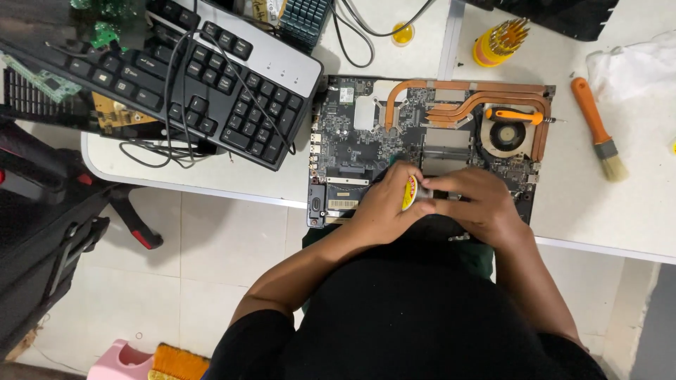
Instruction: The person is disassembling a laptop by removing screws from the cooling system and then performing detailed soldering on the motherboard.
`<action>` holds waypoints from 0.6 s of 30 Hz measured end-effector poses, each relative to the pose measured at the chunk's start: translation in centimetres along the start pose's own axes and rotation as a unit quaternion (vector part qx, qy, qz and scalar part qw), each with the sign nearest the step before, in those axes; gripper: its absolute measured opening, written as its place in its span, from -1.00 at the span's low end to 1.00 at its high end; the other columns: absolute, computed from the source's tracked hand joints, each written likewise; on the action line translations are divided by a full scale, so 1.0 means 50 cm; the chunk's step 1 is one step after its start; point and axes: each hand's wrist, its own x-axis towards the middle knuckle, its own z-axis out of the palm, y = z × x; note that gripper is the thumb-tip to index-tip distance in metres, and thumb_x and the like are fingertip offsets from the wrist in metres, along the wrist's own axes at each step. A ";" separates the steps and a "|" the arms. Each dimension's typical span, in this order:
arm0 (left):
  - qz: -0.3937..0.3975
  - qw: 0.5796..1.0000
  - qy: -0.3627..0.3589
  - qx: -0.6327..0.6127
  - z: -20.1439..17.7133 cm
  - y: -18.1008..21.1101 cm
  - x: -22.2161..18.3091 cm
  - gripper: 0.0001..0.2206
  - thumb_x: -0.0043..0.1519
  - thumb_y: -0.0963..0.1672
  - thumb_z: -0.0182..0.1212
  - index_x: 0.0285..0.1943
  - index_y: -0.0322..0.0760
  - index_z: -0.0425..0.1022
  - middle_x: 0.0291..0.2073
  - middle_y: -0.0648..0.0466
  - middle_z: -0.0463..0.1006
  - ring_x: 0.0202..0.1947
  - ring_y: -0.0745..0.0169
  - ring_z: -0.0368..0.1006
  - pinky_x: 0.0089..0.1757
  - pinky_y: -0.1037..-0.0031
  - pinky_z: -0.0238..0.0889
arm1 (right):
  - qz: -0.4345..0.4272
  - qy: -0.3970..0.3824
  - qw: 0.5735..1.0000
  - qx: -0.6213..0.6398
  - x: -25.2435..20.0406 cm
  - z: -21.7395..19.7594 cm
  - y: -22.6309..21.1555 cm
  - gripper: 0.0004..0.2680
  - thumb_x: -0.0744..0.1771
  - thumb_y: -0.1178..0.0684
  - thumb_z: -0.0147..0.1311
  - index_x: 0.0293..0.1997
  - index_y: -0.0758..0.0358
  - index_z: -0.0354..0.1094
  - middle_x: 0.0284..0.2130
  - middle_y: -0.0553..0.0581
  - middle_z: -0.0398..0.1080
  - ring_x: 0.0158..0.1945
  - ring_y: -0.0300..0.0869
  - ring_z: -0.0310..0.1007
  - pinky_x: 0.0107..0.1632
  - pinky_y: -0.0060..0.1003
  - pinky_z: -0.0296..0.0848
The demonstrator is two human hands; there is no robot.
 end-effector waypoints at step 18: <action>0.238 0.939 0.132 0.211 -0.005 -0.013 0.038 -0.69 0.35 -0.07 0.13 0.27 -0.04 0.46 0.06 0.04 0.48 0.10 -0.10 0.47 -0.01 0.18 0.35 | 0.110 0.170 0.972 0.118 0.011 0.048 -0.040 -0.94 0.37 0.29 0.11 -0.20 0.48 0.51 -0.31 0.40 0.55 -0.25 0.24 0.62 -0.24 0.02 0.53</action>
